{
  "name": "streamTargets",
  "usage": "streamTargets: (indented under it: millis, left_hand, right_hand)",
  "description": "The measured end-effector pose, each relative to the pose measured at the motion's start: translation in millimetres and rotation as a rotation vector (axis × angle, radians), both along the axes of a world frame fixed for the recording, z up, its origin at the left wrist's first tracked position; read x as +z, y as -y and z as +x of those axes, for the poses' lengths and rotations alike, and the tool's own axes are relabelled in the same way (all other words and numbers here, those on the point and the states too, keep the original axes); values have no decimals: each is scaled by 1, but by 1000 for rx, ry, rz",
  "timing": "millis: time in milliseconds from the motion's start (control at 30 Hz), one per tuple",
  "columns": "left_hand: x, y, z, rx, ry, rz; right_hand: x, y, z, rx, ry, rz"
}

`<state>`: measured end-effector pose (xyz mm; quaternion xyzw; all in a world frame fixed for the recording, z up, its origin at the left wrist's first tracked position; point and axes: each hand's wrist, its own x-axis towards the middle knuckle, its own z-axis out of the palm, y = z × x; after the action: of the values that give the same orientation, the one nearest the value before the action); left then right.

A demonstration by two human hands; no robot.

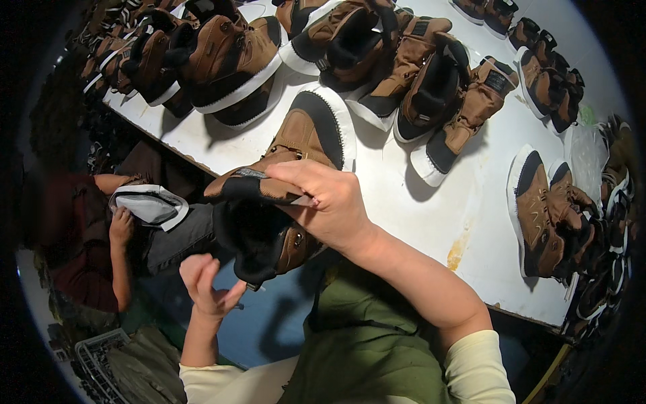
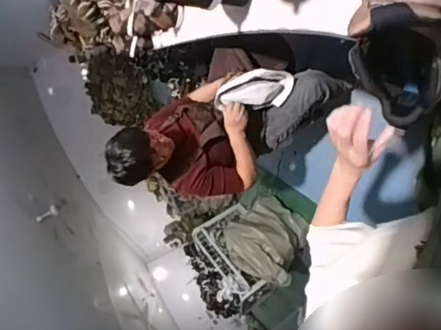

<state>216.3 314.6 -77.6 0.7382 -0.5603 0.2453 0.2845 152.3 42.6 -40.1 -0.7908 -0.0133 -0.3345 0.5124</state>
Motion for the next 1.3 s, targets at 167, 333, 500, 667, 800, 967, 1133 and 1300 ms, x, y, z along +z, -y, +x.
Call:
streamTargets:
  millis: [167,333,500,667,800,967,1133,1300]
  left_hand:
    - [13,6,-5,-134,68,21]
    - [27,9,-9,-239,31,117]
    - [28,14,-19,-348,-37,146]
    - [19,14,-31,-349,-31,88]
    - [15,15,-41,-409,-111,101]
    - [7,19,-43,-416,-45,75]
    - [49,60,-18,-235,-19,96]
    - [78,118,23,-413,-236,191]
  right_hand:
    - [3,-4,4,-31,39,-60]
    - [11,-6,-6,-23,12,-52]
    - [18,-10,-18,17,91,-79]
    - [12,-7,-30,-17,124,-61]
    - [-3,-3,-44,-10,158,5]
    - [-4,4,-51,15,161,-4]
    - [9,25,-50,3,-22,466]
    - [25,67,-44,-114,-315,403]
